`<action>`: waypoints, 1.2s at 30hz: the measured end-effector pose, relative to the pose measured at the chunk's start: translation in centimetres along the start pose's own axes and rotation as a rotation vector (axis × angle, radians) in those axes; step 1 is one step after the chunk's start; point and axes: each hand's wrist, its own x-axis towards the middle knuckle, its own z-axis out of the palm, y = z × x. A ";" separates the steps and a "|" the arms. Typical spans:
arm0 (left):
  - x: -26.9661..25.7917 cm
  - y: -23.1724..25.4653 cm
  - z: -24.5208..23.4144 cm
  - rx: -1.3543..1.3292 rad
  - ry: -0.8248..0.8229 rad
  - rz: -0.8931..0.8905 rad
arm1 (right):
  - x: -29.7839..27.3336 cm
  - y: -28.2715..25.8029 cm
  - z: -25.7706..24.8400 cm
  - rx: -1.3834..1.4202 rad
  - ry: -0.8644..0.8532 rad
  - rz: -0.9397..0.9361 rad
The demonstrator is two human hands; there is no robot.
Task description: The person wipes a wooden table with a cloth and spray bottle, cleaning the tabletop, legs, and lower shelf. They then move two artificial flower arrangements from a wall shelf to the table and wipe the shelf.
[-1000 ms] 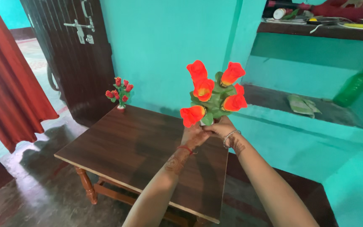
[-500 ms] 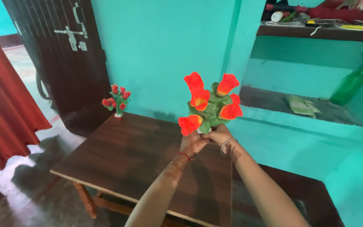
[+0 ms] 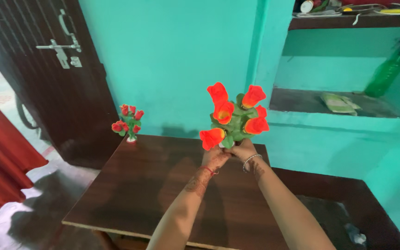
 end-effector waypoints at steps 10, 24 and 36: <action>4.5 -5.7 7.6 -0.061 -0.051 0.068 | 4.1 1.6 -3.4 -0.104 0.080 0.039; 7.2 -3.7 11.8 -0.089 0.051 0.136 | 8.8 6.3 -9.5 -0.219 0.163 -0.011; 12.0 -9.7 16.9 -0.475 0.036 0.156 | 16.1 12.2 -11.6 -0.362 0.275 -0.013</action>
